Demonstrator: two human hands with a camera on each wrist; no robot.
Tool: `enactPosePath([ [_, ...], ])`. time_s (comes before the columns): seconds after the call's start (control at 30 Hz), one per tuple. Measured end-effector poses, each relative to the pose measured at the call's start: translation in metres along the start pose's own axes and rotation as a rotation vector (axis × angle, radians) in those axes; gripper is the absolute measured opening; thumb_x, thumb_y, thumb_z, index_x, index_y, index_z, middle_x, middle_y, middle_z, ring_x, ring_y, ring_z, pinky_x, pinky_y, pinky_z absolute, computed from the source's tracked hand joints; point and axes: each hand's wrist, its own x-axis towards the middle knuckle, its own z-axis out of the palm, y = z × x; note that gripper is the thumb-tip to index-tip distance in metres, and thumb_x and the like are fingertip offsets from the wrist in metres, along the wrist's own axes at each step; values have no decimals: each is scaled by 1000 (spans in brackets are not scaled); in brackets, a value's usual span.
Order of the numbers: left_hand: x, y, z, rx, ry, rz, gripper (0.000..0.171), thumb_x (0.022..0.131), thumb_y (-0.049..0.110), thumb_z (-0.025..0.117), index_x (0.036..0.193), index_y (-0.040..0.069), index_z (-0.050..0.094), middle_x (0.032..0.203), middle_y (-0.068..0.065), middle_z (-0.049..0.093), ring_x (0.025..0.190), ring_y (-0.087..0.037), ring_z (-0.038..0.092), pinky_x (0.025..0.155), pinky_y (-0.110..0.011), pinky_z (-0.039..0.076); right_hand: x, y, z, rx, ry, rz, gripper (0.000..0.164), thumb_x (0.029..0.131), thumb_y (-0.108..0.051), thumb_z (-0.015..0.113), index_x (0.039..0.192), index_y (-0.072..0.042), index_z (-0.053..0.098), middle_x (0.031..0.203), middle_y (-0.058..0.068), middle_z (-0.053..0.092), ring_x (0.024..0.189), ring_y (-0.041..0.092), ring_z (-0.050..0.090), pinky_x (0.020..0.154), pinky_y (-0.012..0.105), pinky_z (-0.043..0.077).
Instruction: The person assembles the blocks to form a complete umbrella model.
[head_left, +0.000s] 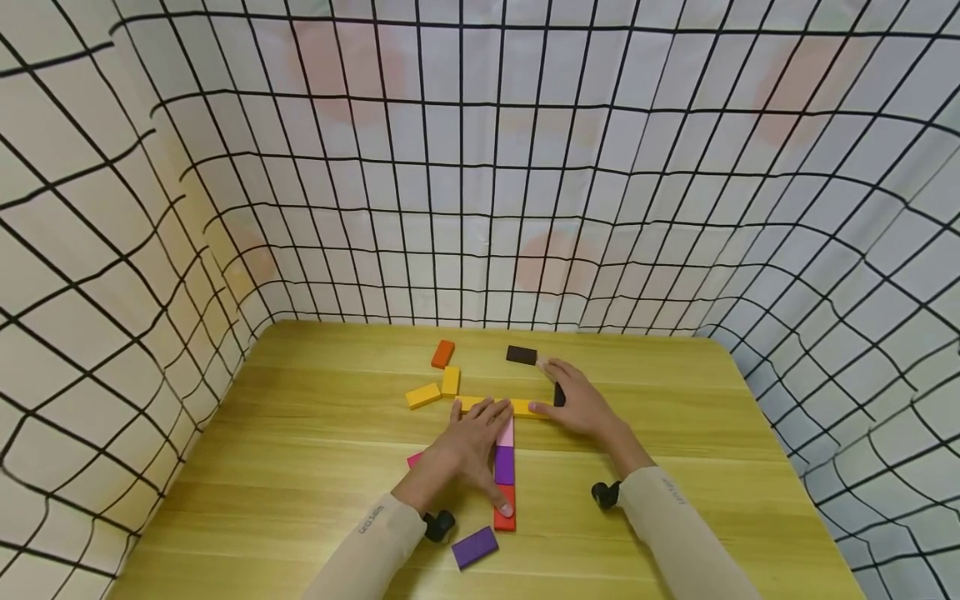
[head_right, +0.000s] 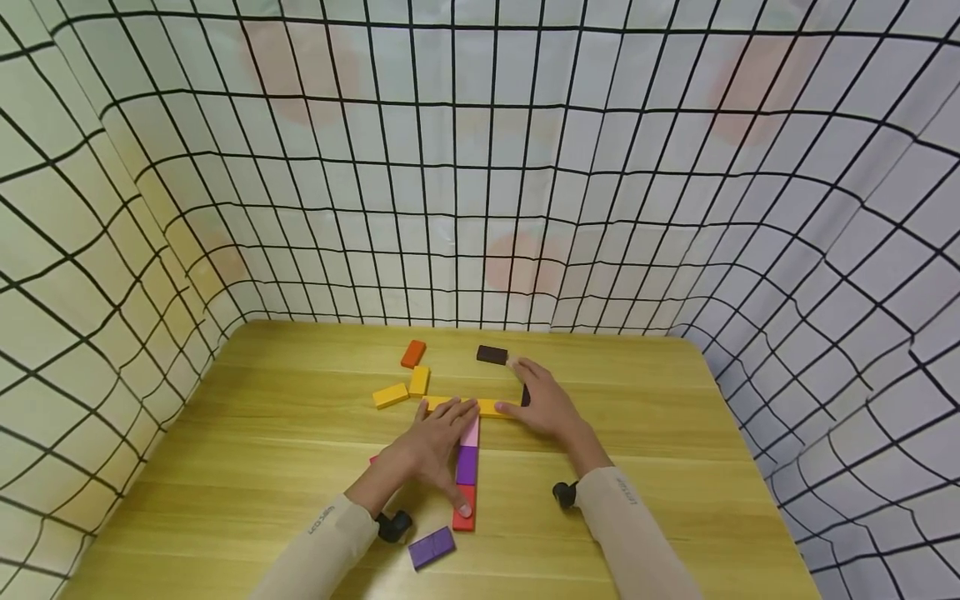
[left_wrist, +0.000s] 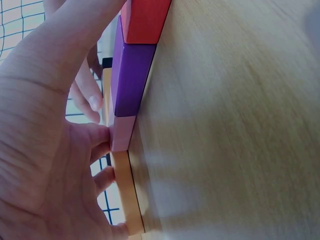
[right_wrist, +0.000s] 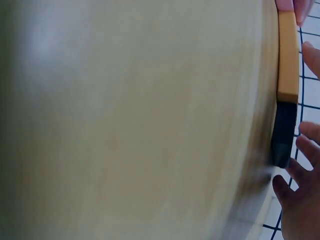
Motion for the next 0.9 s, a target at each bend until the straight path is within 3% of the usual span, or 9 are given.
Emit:
enactPosePath([
  [0.67, -2, -1, -1, -2, -4, 1, 162, 41, 96, 75, 168, 24, 5, 175, 6, 5, 162, -25, 5, 125, -70, 5, 2, 0, 11, 27, 11, 35, 99, 90, -68, 66, 163, -12, 30, 170, 11, 26, 157, 37, 24, 123, 63, 27],
  [0.9, -2, -1, 0, -34, 9, 45, 159, 45, 94, 76, 168, 20, 6, 176, 3, 3, 162, -28, 3, 124, -71, 3, 1, 2, 10, 63, 20, 43, 99, 88, -66, 70, 162, -10, 33, 170, 12, 27, 156, 38, 25, 123, 63, 27],
])
